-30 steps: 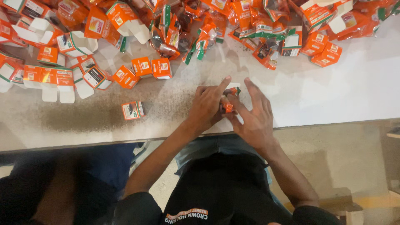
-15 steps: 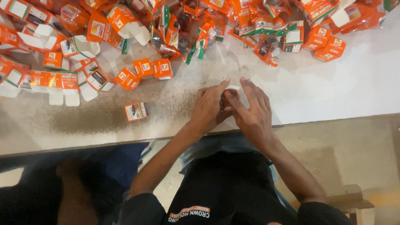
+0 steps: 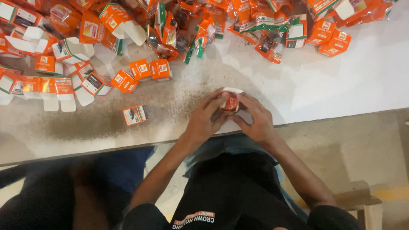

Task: The person picks up small orange product boxes and plastic-wrapped items from a pile on the table, places an item into a box, folds the box closed, and sets the finished box back on the table, repeating this with one box at a time.

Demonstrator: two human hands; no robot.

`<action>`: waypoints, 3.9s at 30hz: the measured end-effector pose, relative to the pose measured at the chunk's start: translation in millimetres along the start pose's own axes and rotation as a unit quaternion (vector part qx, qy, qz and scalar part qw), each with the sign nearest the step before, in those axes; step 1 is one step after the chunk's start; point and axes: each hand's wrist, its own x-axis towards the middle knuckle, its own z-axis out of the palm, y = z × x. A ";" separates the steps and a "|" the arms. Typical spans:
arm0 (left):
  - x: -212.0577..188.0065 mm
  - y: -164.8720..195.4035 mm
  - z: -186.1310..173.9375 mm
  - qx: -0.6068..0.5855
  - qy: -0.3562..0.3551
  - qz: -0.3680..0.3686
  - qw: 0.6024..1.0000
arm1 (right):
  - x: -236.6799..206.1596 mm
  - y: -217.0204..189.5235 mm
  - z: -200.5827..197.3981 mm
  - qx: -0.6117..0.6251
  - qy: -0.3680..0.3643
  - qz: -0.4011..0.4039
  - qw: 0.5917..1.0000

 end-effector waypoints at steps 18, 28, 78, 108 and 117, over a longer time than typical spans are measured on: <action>19.0 4.7 -31.7 -0.004 -0.048 0.101 0.994 | 15.3 0.4 -7.8 -0.081 -0.025 -0.125 0.989; 33.1 24.2 -48.0 0.005 -0.065 0.123 0.990 | 27.0 -10.3 -13.5 -0.034 -0.063 -0.119 0.990; -11.1 19.4 -22.8 0.142 -0.003 0.083 0.986 | 6.7 -11.8 -14.1 -0.076 -0.128 -0.102 0.984; 259.2 45.3 -8.4 0.043 0.112 0.178 0.977 | 113.2 37.5 -55.1 -0.030 0.256 -0.098 0.961; 69.2 43.7 -45.3 0.075 0.018 0.051 0.996 | 67.0 26.7 -50.5 0.394 0.240 0.151 0.874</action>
